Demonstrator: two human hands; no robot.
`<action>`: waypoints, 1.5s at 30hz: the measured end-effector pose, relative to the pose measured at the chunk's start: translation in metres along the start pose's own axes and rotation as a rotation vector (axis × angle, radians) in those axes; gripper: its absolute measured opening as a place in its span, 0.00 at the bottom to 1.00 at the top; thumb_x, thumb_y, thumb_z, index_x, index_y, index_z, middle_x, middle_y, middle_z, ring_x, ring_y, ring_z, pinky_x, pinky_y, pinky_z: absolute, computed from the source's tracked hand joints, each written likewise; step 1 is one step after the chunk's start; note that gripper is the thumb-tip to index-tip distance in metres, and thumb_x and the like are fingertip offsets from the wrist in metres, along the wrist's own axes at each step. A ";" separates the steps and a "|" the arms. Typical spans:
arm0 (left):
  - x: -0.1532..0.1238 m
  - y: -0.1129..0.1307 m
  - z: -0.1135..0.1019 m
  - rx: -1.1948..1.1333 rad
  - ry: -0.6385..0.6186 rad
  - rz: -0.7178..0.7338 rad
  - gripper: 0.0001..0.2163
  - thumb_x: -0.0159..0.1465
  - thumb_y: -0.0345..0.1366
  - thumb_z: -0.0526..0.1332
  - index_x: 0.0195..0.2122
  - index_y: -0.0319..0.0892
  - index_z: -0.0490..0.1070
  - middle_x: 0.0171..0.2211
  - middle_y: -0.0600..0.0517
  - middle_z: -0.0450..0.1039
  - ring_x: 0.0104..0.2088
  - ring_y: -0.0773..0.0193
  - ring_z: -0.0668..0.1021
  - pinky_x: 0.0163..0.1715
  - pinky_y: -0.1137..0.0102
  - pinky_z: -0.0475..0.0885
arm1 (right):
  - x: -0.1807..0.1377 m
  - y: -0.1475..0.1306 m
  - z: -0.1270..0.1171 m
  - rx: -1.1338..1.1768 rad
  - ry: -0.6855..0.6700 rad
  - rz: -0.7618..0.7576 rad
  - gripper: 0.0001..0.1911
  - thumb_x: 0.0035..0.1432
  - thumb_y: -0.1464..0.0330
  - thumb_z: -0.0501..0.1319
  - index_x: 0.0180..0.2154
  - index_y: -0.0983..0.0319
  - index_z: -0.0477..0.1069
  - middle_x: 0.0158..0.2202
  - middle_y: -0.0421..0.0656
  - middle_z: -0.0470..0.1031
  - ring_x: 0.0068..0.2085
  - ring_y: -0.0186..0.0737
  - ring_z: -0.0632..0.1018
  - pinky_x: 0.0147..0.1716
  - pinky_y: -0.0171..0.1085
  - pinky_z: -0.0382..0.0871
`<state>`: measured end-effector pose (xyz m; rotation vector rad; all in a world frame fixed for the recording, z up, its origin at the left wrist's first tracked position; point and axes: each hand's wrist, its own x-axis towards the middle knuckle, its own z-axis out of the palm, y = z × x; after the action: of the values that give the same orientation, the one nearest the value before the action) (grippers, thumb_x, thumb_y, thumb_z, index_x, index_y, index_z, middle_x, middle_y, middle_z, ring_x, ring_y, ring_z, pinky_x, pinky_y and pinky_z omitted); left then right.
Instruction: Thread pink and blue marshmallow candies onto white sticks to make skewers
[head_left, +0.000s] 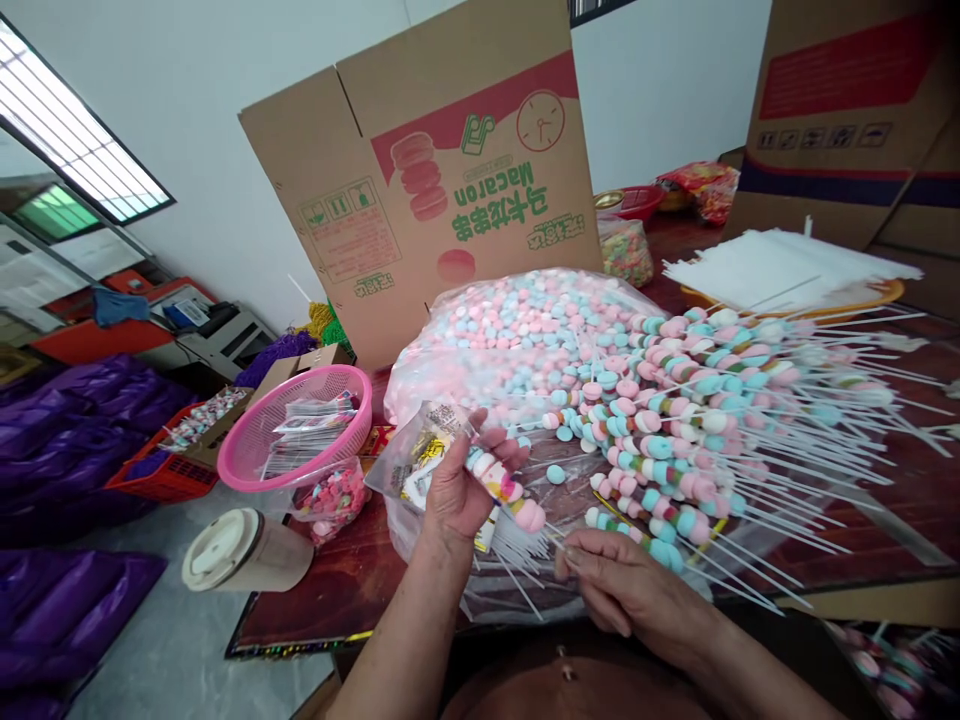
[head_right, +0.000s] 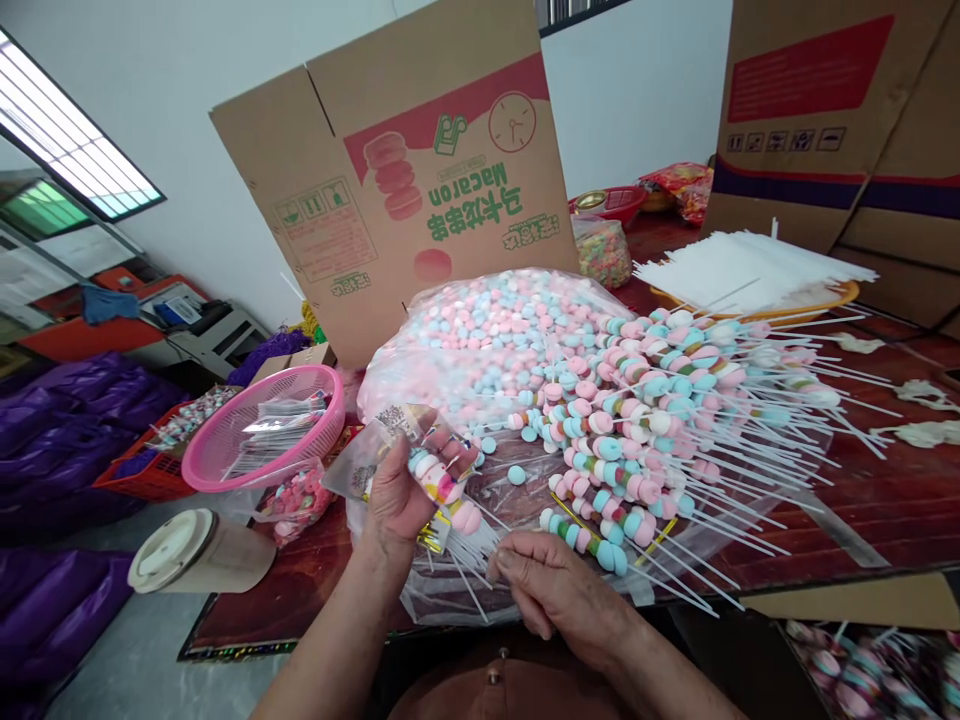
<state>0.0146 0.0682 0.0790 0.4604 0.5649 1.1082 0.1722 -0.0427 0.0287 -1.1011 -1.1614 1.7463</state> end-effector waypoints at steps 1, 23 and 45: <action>0.001 0.000 0.004 0.000 0.042 0.003 0.09 0.53 0.37 0.65 0.34 0.40 0.71 0.19 0.57 0.69 0.21 0.69 0.73 0.39 0.64 0.71 | 0.000 0.000 0.001 -0.070 0.010 -0.017 0.19 0.58 0.53 0.48 0.28 0.61 0.65 0.09 0.30 0.52 0.13 0.29 0.52 0.17 0.31 0.47; -0.003 -0.004 0.013 0.239 0.349 -0.093 0.18 0.58 0.45 0.59 0.19 0.36 0.66 0.15 0.53 0.67 0.16 0.70 0.69 0.19 0.74 0.67 | -0.003 -0.008 -0.027 -1.432 0.675 -0.946 0.12 0.55 0.79 0.51 0.37 0.66 0.70 0.18 0.40 0.70 0.22 0.35 0.70 0.26 0.36 0.56; -0.009 -0.043 0.011 0.057 0.187 -0.046 0.12 0.52 0.42 0.65 0.25 0.39 0.68 0.12 0.60 0.62 0.15 0.72 0.68 0.31 0.68 0.71 | 0.028 0.002 0.020 -0.442 0.359 -0.308 0.16 0.58 0.60 0.48 0.22 0.61 0.59 0.18 0.36 0.59 0.22 0.32 0.61 0.22 0.32 0.54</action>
<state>0.0487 0.0430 0.0630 0.3935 0.7691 1.0992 0.1437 -0.0236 0.0243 -1.3415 -1.4295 1.0297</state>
